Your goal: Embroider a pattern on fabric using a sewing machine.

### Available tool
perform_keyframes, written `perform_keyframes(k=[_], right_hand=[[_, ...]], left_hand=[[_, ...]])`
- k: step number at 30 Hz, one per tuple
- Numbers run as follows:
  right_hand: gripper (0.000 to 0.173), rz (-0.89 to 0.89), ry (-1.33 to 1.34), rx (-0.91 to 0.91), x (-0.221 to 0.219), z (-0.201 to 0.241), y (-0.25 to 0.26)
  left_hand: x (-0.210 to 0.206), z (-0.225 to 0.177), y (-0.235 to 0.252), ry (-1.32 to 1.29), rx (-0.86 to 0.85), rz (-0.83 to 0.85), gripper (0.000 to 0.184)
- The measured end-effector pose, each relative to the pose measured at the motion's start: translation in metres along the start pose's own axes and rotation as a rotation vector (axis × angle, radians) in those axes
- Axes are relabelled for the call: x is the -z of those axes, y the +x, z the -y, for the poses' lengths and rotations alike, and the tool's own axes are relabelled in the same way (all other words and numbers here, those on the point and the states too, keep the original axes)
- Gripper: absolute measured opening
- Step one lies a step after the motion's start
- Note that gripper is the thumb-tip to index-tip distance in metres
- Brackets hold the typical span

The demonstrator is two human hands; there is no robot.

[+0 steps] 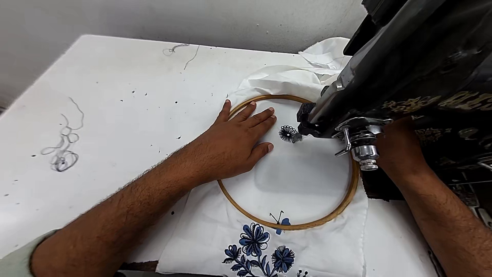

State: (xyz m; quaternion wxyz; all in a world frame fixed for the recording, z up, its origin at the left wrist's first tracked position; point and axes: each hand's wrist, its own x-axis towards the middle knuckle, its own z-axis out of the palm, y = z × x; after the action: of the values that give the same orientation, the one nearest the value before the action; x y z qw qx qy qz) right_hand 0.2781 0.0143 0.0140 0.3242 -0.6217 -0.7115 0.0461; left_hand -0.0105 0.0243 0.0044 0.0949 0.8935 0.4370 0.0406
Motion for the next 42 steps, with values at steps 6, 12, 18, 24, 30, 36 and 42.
perform_keyframes(k=[6,12,18,24,30,36,42], right_hand=[[0.012,-0.002,0.026,-0.043,0.000,0.007,-0.003],[0.018,0.005,-0.015,-0.004,0.000,0.000,0.000],[0.013,-0.004,0.039,-0.074,-0.002,0.008,-0.002],[0.018,0.017,-0.024,-0.015,0.002,0.001,0.001],[0.017,-0.004,-0.019,-0.015,0.001,0.003,-0.001],[0.027,-0.016,0.004,0.001,0.000,0.001,-0.001],[0.025,0.007,-0.052,-0.017,0.005,0.001,0.001]], left_hand=[[0.004,0.004,-0.002,-0.008,0.007,0.028,0.064],[0.000,-0.001,0.000,0.003,0.003,0.011,0.064],[0.004,0.002,-0.002,-0.002,0.014,0.037,0.064],[-0.002,0.002,0.002,-0.007,-0.009,-0.017,0.064],[0.001,-0.010,-0.006,0.044,-0.003,-0.028,0.063],[0.001,-0.010,-0.006,0.014,0.029,0.022,0.065],[-0.001,-0.013,-0.005,0.028,0.004,0.015,0.064]])
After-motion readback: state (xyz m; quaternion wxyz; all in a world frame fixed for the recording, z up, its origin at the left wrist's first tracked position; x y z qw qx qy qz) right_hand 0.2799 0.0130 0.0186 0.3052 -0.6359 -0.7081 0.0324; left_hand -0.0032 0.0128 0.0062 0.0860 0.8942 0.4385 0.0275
